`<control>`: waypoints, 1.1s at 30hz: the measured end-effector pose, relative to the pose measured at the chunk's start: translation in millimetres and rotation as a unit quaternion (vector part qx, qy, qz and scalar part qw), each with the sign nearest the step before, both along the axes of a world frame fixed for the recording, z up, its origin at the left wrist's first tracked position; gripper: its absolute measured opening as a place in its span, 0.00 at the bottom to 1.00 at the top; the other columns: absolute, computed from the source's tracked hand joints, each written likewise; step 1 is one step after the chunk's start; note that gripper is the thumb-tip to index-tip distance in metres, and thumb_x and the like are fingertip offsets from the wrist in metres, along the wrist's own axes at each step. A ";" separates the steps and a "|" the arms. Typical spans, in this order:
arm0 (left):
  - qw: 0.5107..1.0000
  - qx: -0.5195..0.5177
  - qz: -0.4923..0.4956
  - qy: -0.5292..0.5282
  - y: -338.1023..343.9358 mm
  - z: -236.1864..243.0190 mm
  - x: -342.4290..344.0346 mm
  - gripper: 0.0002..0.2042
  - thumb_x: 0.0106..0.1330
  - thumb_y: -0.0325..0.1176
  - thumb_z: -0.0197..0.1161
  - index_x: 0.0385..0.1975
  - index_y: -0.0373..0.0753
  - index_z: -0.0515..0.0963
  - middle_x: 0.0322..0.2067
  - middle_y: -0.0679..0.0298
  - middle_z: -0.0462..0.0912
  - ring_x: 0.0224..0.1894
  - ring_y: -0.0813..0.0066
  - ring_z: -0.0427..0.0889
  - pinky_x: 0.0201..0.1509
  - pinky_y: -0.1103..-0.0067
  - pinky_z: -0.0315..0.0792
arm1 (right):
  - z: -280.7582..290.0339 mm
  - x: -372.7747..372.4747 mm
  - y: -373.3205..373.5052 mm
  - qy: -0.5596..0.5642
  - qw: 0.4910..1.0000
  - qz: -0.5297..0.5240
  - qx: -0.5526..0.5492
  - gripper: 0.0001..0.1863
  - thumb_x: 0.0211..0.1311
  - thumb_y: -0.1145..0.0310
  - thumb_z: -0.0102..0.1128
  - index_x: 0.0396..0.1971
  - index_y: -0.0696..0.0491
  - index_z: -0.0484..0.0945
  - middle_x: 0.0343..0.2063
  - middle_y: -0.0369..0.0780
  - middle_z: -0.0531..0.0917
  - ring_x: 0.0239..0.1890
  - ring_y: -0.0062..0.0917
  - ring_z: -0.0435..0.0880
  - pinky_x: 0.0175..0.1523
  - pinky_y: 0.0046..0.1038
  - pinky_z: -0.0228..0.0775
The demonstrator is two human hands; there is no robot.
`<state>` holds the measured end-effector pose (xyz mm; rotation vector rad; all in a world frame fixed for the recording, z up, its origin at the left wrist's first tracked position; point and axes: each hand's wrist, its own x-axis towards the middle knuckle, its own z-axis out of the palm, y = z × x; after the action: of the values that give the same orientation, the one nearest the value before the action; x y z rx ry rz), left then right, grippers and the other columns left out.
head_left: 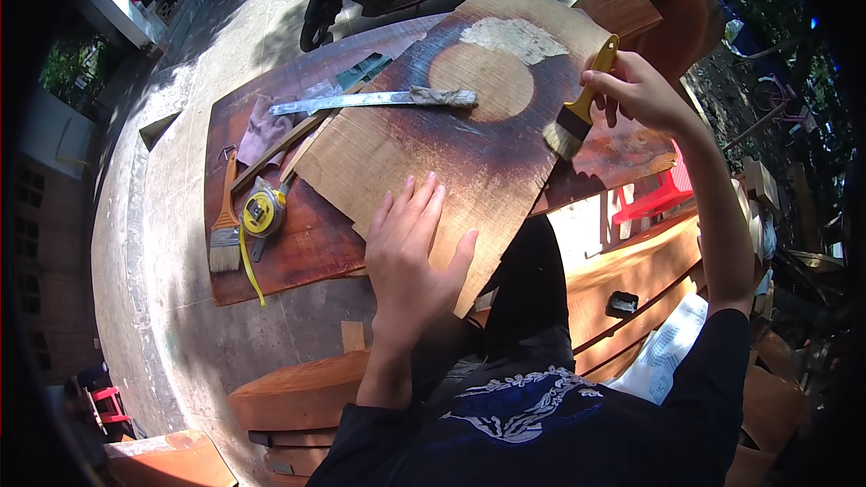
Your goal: The person scrapes a wooden board with a saw blade, brushes it with a paintbrush, wipes it down with a cloth, and sands the board using sandpaper.
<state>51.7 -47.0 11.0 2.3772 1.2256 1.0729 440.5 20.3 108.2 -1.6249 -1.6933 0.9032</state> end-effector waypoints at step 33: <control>1.000 0.001 0.005 0.006 -0.1 -1.1 0.6 0.24 0.65 0.37 0.75 0.60 0.34 0.86 0.64 0.50 0.86 0.72 0.47 0.80 0.81 0.53 0.64 | 27.1 -48.9 5.6 -0.156 0.972 0.113 0.134 0.13 0.82 0.60 0.62 0.48 0.56 0.83 0.31 0.38 0.86 0.29 0.21 0.86 0.36 0.29 0.81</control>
<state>52.2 -47.1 9.9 2.3848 1.2425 1.0666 391.6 25.9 135.3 -1.4675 -2.1471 0.5065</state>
